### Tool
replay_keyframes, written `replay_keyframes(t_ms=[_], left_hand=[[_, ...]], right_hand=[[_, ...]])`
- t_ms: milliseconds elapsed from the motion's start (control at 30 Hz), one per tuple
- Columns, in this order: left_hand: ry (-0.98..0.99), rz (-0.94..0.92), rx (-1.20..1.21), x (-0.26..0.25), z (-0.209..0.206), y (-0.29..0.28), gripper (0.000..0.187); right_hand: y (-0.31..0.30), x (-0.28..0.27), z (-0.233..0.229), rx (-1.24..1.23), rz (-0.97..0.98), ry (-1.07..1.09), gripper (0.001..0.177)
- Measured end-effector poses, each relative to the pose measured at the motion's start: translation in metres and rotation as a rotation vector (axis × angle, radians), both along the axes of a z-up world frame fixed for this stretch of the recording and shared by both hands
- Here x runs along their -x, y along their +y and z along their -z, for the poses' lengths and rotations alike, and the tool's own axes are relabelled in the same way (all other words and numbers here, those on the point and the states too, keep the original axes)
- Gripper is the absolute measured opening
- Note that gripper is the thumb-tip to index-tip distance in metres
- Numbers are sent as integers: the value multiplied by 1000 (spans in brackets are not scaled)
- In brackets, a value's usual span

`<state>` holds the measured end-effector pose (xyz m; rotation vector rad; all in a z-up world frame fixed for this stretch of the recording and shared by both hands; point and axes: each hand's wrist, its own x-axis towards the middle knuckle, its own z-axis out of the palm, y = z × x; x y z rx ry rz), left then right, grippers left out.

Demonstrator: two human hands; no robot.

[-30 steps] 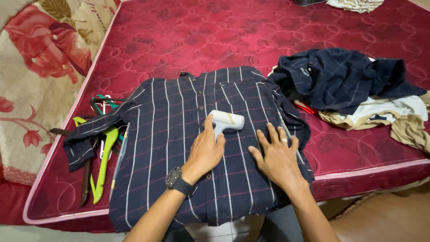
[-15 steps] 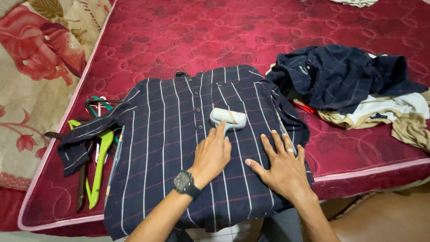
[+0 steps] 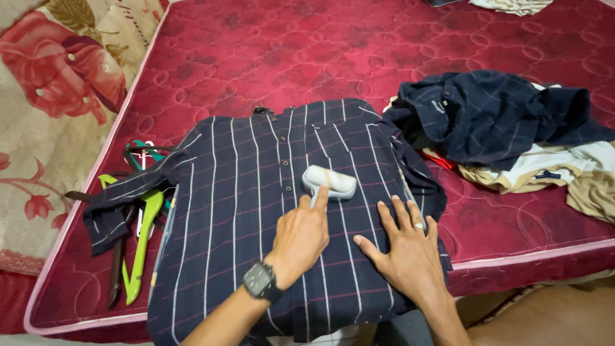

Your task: The person uses a lint roller to remove lint from a dark blue striped shirt laid flat on a bed. They repeatedly roll the adhesive roller over the shirt's front and sleeves, holding the fabric steady with the other hand.

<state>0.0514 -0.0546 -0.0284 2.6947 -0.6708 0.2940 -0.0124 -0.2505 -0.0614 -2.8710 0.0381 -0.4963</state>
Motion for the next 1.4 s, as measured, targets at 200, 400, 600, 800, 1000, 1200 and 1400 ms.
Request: replay_keyframes(t_ms=[200,400,600,800,1000,1200,1400], left_hand=[[-76,72,17,-36,11,-14,52],[-106,74,36,-48,17,-20,54],[-45,68,69,-23,9,-6,49],[63,51,188,6,-5,14,45],[45,75,206,15,-13,18,49],[138,96,157,-5,-11,-6,23],[7,105,142,-31,-1,-33,19]], right_hand=[[-1,-1,4,-17,-6,-26,83],[-2,0,6,-38,-31,-68,81],[-4,0,8,-9,-37,-92,78],[-4,0,8,-16,-34,-103,77],[-3,1,7,-3,-30,-94,77],[-4,1,7,-46,-33,-93,77],[-4,0,5,-61,-31,-65,76]])
